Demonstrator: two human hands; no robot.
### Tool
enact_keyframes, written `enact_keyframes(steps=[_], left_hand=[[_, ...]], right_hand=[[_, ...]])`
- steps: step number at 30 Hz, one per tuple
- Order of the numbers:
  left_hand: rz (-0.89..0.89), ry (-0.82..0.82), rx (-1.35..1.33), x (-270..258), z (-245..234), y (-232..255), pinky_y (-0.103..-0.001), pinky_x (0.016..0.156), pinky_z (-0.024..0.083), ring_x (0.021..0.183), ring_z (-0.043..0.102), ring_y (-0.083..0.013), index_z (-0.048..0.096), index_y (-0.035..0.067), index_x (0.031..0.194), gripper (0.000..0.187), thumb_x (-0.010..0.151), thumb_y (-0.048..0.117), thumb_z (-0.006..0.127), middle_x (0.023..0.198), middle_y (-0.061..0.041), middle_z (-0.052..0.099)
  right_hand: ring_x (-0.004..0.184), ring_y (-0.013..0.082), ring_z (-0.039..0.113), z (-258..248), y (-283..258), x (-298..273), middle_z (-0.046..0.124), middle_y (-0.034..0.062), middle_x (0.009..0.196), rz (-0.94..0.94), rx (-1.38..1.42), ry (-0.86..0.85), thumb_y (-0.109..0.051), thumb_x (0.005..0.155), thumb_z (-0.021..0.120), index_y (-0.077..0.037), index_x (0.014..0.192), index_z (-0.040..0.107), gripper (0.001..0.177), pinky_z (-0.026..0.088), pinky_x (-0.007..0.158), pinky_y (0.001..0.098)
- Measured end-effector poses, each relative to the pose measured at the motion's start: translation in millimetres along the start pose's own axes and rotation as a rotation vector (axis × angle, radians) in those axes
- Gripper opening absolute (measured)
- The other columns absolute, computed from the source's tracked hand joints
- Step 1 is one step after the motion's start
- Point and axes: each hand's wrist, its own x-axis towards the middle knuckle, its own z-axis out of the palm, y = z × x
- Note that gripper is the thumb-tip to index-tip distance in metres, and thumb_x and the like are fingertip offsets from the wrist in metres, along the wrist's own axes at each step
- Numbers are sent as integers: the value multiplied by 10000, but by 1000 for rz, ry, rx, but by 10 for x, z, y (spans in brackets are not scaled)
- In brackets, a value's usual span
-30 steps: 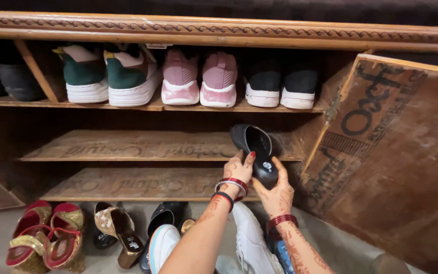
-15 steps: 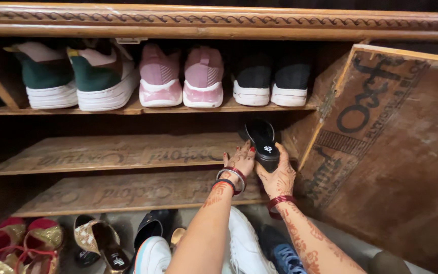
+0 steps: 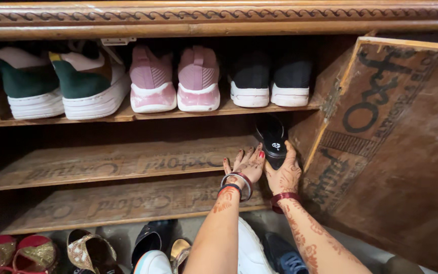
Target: The person removes various shoes from a wooden shoe rack and places them on the floor, then picks them up one by one and rearranges them back into the rack in an organized manner.
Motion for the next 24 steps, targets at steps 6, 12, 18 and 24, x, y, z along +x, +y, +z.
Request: enact_keyframes(steps=[6,12,18,24], left_hand=[[-18,-51,38,-225,-161,126,-700,1212,-65,1603,10,-242,128,529,1594,599,1002,621,126,1728,118,41],[-21,-33,41,-258,-172,156,-707,1203,-92,1600,0,-260,151,538,1586,606,990,647,156,1729,115,34],[-16,-26,-2,-240,-166,134,-703,1204,-98,1599,3,-270,163,567,1576,597,986,658,160,1728,110,50],[-17,-23,-16,-240,-153,130,-702,1203,-107,1604,-2,-259,167,559,1574,602,981,666,158,1727,118,52]], right_hand=[[1157,470,633,-11,72,142,631,285,1298,-59,-125,-2,-286,782,875,-38,1441,410,844,510,973,497],[1210,469,607,-5,122,130,604,297,1370,-63,-102,14,-268,781,861,-15,1470,397,869,498,1007,480],[1218,475,597,-13,103,153,597,305,1353,-42,-116,-15,-292,769,882,-3,1468,391,902,492,1016,483],[1213,485,594,-48,87,162,592,319,1348,-56,-161,-45,-300,780,870,26,1460,394,892,487,1013,485]])
